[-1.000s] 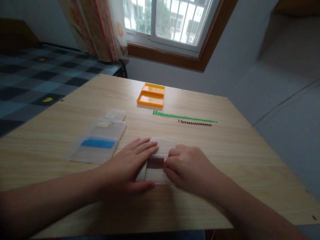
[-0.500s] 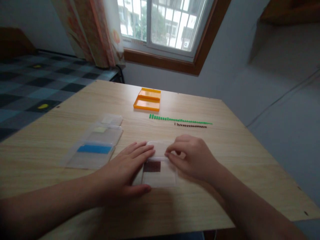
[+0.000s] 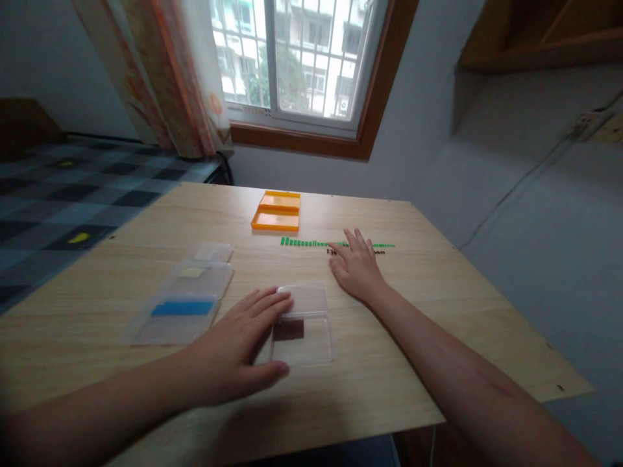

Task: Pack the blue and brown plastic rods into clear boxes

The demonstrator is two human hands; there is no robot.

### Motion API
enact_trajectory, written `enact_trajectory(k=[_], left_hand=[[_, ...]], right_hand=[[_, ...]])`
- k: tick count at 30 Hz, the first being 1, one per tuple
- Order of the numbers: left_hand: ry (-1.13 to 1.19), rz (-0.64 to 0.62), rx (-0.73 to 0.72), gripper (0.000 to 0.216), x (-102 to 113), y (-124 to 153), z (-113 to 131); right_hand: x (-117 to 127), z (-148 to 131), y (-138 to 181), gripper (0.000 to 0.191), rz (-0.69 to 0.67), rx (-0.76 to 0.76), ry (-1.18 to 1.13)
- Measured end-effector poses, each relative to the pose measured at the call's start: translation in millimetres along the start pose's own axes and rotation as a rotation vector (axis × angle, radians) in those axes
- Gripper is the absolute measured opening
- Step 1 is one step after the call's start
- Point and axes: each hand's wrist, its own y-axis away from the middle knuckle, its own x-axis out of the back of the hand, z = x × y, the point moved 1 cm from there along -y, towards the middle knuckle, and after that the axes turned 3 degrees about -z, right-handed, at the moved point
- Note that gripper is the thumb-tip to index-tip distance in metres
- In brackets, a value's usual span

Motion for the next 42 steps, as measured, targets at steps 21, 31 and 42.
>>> enact_trajectory(k=[21, 31, 42], left_hand=[[-0.002, -0.008, -0.006, 0.083, 6, 2, 0], [0.024, 0.042, -0.069, 0.079, 4, 5, -3], [0.043, 0.037, -0.104, 0.078, 5, 6, -3]], right_hand=[[6, -5, -1, 0.014, -0.004, 0.111, -0.099], [14, -8, 3, 0.010, -0.016, 0.157, -0.114], [14, -15, 4, 0.009, -0.018, 0.118, -0.111]])
